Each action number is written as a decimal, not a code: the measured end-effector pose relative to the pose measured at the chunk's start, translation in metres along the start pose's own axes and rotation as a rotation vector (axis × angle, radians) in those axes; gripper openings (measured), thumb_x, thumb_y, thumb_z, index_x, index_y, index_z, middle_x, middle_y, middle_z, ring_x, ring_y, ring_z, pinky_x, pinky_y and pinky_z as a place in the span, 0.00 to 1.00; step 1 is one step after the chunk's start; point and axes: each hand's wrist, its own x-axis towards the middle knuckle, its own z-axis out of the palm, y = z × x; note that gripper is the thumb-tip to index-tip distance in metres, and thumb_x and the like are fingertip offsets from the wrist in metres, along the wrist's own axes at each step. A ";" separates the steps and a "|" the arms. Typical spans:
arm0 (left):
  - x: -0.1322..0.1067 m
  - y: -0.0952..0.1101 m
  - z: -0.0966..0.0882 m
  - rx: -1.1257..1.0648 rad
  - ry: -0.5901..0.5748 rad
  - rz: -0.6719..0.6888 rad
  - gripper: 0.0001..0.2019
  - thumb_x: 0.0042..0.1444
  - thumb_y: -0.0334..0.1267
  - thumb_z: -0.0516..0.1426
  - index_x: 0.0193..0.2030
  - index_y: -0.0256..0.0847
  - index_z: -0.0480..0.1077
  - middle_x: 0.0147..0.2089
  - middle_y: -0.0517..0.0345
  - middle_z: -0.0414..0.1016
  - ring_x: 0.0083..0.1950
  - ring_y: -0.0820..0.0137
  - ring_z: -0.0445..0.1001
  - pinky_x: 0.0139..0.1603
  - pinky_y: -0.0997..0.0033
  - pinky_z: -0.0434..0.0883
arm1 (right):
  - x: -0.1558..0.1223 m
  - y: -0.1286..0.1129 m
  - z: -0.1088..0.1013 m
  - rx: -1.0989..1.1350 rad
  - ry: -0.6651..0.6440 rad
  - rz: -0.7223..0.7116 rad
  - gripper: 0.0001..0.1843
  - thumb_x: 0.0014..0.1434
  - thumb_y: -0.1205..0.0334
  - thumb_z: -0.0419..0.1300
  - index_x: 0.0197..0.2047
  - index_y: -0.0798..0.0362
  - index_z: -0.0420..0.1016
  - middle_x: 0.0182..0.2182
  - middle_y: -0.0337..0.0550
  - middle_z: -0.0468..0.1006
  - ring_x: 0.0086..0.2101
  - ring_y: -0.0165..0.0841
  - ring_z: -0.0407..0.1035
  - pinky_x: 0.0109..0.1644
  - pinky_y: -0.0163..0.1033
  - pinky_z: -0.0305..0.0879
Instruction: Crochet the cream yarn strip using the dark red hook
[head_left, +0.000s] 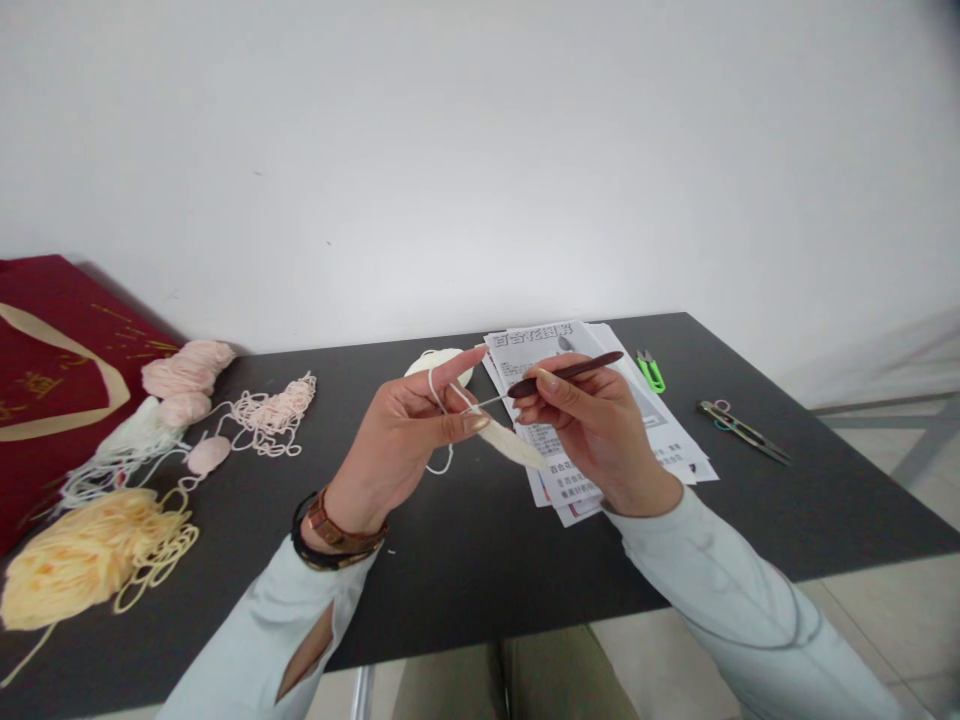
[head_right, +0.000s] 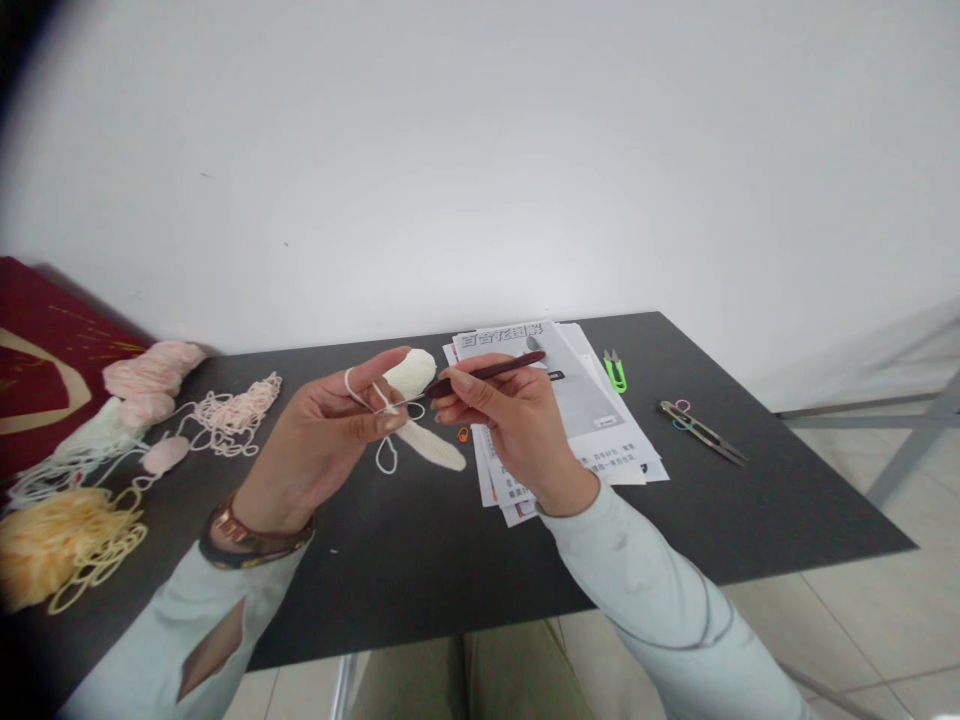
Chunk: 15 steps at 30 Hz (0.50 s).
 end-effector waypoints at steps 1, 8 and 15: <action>0.000 0.000 0.000 -0.004 0.004 0.002 0.24 0.44 0.29 0.70 0.50 0.46 0.78 0.28 0.62 0.72 0.31 0.79 0.68 0.36 0.81 0.66 | 0.000 0.000 0.002 0.016 0.012 0.009 0.11 0.50 0.60 0.74 0.34 0.55 0.80 0.27 0.43 0.82 0.25 0.29 0.77 0.30 0.28 0.77; -0.001 -0.002 0.002 -0.021 0.023 -0.020 0.22 0.44 0.30 0.70 0.48 0.44 0.79 0.28 0.62 0.71 0.31 0.79 0.66 0.35 0.79 0.64 | -0.001 0.002 0.005 0.080 0.046 0.076 0.13 0.48 0.60 0.75 0.34 0.56 0.80 0.26 0.43 0.81 0.23 0.28 0.76 0.30 0.27 0.76; -0.001 -0.002 0.000 -0.183 -0.077 -0.095 0.31 0.46 0.27 0.67 0.57 0.52 0.72 0.29 0.64 0.70 0.31 0.77 0.67 0.36 0.78 0.64 | 0.003 0.004 -0.001 0.153 -0.038 0.170 0.13 0.49 0.59 0.75 0.34 0.56 0.80 0.26 0.40 0.81 0.23 0.26 0.75 0.31 0.28 0.78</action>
